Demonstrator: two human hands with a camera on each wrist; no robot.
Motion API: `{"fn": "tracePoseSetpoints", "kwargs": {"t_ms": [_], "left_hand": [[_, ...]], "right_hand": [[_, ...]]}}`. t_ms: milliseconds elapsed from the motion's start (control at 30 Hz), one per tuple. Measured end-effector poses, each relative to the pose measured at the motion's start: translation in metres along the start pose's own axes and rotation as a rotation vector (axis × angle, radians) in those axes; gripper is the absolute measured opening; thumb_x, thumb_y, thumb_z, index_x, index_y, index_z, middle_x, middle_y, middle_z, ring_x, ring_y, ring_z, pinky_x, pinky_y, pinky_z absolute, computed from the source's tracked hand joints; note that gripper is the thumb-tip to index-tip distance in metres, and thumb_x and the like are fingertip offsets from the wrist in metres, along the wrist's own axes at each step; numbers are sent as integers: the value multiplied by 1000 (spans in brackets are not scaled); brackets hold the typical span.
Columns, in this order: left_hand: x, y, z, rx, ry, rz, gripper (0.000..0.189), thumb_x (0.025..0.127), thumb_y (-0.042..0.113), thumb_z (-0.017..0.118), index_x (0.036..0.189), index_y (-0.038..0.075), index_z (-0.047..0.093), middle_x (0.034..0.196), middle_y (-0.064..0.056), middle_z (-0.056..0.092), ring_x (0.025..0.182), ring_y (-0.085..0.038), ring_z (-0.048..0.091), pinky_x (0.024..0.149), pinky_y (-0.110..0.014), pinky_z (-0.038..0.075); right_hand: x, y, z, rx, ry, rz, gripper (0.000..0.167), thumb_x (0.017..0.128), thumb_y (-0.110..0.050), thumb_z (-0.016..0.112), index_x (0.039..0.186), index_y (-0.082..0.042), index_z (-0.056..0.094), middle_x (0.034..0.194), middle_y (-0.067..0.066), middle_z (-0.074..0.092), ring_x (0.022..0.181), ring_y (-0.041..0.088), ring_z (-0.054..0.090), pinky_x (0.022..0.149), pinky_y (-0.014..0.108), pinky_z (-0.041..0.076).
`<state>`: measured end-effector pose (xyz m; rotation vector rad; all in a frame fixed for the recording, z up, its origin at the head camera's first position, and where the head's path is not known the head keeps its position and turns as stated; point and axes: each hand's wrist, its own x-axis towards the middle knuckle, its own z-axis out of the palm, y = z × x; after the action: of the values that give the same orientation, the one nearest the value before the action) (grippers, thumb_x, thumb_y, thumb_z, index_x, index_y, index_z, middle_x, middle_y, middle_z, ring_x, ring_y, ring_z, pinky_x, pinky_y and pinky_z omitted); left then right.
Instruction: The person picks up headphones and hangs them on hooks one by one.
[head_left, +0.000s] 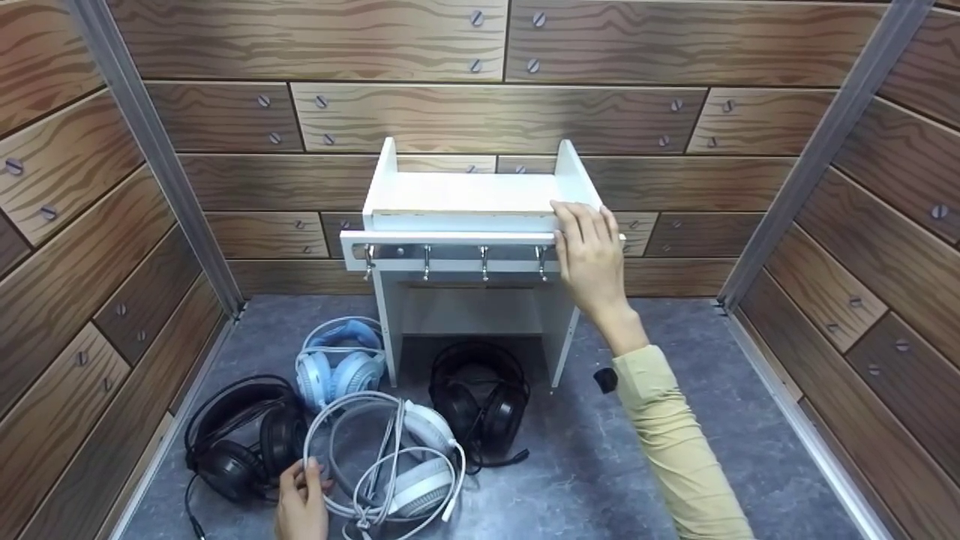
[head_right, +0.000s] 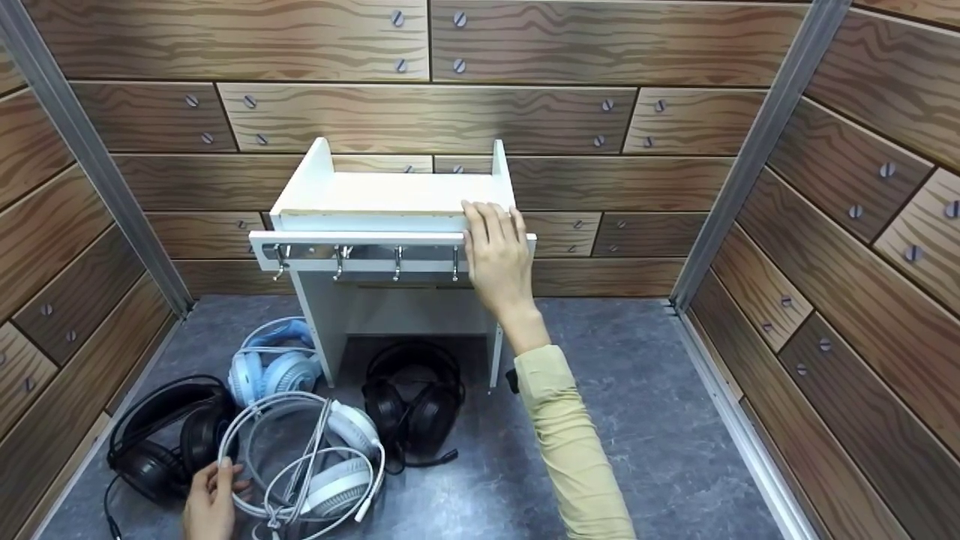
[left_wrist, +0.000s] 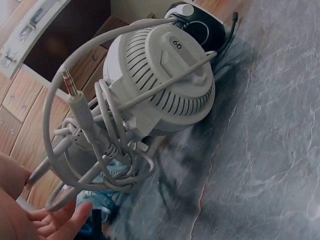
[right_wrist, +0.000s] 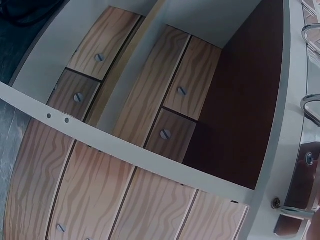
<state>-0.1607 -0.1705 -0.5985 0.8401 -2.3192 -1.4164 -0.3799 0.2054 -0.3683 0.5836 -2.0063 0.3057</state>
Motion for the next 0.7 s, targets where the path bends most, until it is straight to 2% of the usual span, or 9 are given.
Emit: {"fn": "tracePoseSetpoints", "kwargs": {"t_ms": [100, 167, 267, 367, 433, 533, 600, 700], "left_hand": [[-3, 5, 2, -33, 58, 53, 47, 109, 39, 40, 134, 1, 53, 120, -18, 71, 100, -33, 71, 86, -42, 51], [-4, 10, 3, -83, 72, 86, 45, 110, 36, 40, 135, 0, 51, 124, -21, 69, 106, -36, 70, 86, -39, 56], [-6, 18, 4, -160, 74, 134, 43, 110, 34, 40, 135, 0, 49, 127, -22, 67, 106, -38, 69, 76, -33, 61], [-8, 25, 5, -165, 108, 173, 39, 109, 32, 44, 135, 3, 51, 123, -18, 70, 98, -30, 70, 66, -23, 58], [-9, 29, 6, -144, 142, 200, 37, 108, 32, 47, 133, 6, 55, 119, -14, 72, 89, -21, 70, 64, -21, 54], [-11, 33, 8, -125, 185, 239, 34, 107, 31, 51, 131, 9, 58, 113, -12, 74, 80, -21, 68, 70, -32, 52], [-12, 35, 9, -129, 192, 253, 33, 106, 32, 52, 130, 10, 59, 115, -12, 73, 85, -30, 70, 76, -45, 50], [-13, 38, 11, -153, 194, 252, 33, 106, 32, 53, 130, 10, 59, 120, -17, 71, 102, -45, 66, 84, -58, 44]], "right_hand": [[0, 0, 0, -2, 2, -1, 38, 106, -20, 47, 141, -8, 56, 130, 13, 60, 124, 32, 52, 117, 52, 29], [1, 0, 0, -4, 3, -1, 38, 106, -21, 47, 141, -8, 56, 129, 13, 60, 125, 32, 52, 117, 52, 29], [1, 1, 0, -1, 10, 1, 38, 106, -21, 47, 141, -8, 56, 129, 13, 60, 124, 32, 53, 117, 52, 29], [1, 1, 1, 9, 14, 5, 38, 106, -20, 48, 140, -8, 57, 128, 13, 61, 124, 32, 53, 117, 51, 28], [0, 1, 1, 14, 14, 9, 38, 105, -20, 48, 140, -8, 57, 128, 13, 61, 123, 32, 53, 118, 51, 28], [0, 1, 1, 19, 12, 13, 38, 105, -21, 47, 140, -8, 57, 128, 13, 61, 123, 32, 53, 118, 50, 27], [0, 1, 1, 20, 13, 14, 38, 105, -21, 47, 140, -8, 57, 128, 13, 61, 123, 32, 53, 118, 50, 27], [0, 1, 1, 24, 18, 11, 38, 105, -21, 47, 139, -7, 58, 127, 13, 61, 123, 32, 53, 118, 50, 27]]}}
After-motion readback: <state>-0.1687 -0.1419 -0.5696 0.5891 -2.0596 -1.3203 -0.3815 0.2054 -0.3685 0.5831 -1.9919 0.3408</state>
